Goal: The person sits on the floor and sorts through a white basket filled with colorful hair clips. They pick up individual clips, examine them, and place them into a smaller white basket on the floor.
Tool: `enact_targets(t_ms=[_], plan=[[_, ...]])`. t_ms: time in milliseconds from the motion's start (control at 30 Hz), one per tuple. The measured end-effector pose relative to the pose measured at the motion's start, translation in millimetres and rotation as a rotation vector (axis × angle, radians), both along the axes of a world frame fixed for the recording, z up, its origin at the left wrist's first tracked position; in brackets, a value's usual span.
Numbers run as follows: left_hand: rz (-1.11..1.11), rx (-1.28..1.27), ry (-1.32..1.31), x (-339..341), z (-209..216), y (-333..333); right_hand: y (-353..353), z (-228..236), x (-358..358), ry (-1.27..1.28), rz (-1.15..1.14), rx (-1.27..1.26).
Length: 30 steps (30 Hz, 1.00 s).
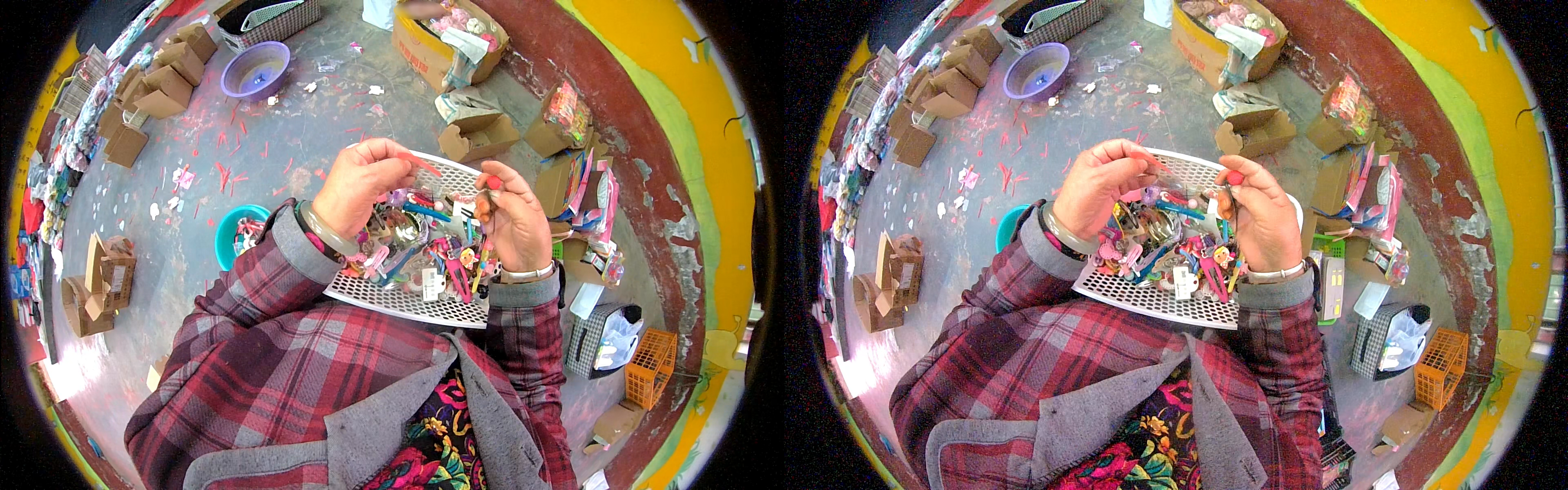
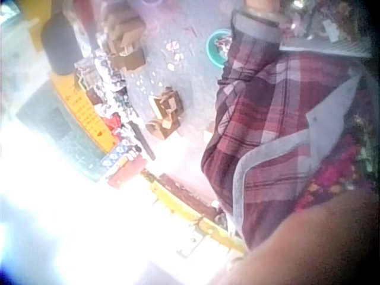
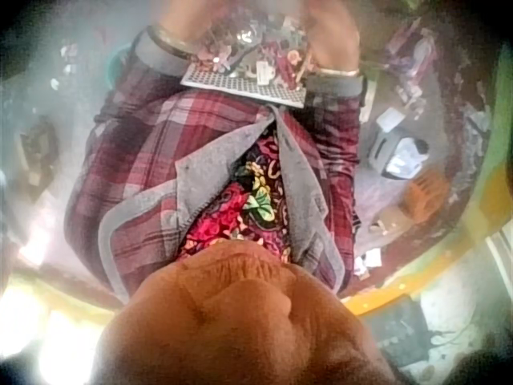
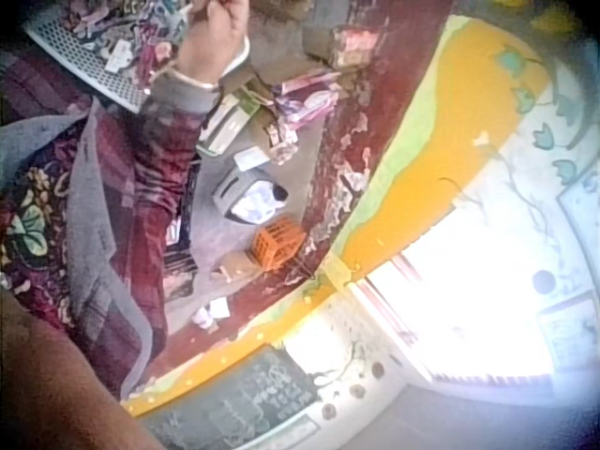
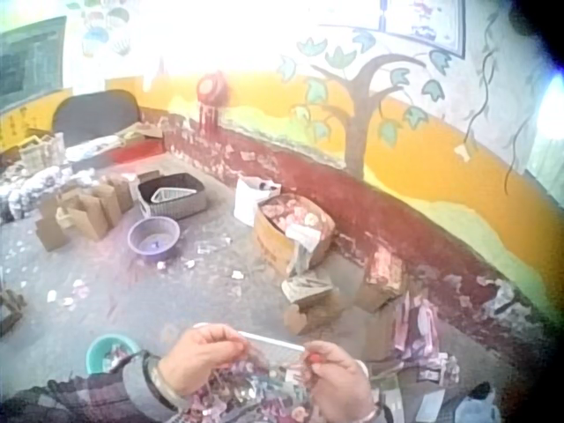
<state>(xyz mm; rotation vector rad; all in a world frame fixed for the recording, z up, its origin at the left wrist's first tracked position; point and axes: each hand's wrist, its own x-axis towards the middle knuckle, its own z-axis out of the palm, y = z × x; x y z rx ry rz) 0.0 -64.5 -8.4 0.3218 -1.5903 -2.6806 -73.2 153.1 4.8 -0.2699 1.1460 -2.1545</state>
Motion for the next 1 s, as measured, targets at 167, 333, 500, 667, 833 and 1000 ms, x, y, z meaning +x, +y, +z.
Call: enact_targets(t_ms=[167, 333, 500, 667, 833, 1000], plan=[[-0.03, -0.08, 0.027, 0, 1, 0, -4, 0, 5, -0.109, -0.041, 0.123], [-0.04, -0.149, 0.027, 0, 2, 4, -5, -5, 5, -0.064, -0.08, 0.188], [-0.107, -0.225, 0.033, -2, -1, 3, -7, 3, 10, -0.094, -0.128, 0.237], [-0.124, -0.294, 0.028, -2, -4, 2, 1, 2, 8, 0.149, -0.043, 0.374], [-0.109, -0.408, 0.019, 0, -2, 7, -16, 20, 27, 0.442, -0.1, 0.426], [-0.107, -0.456, 0.02, 0, 2, 12, -20, 15, 32, 0.591, -0.161, 0.491]])
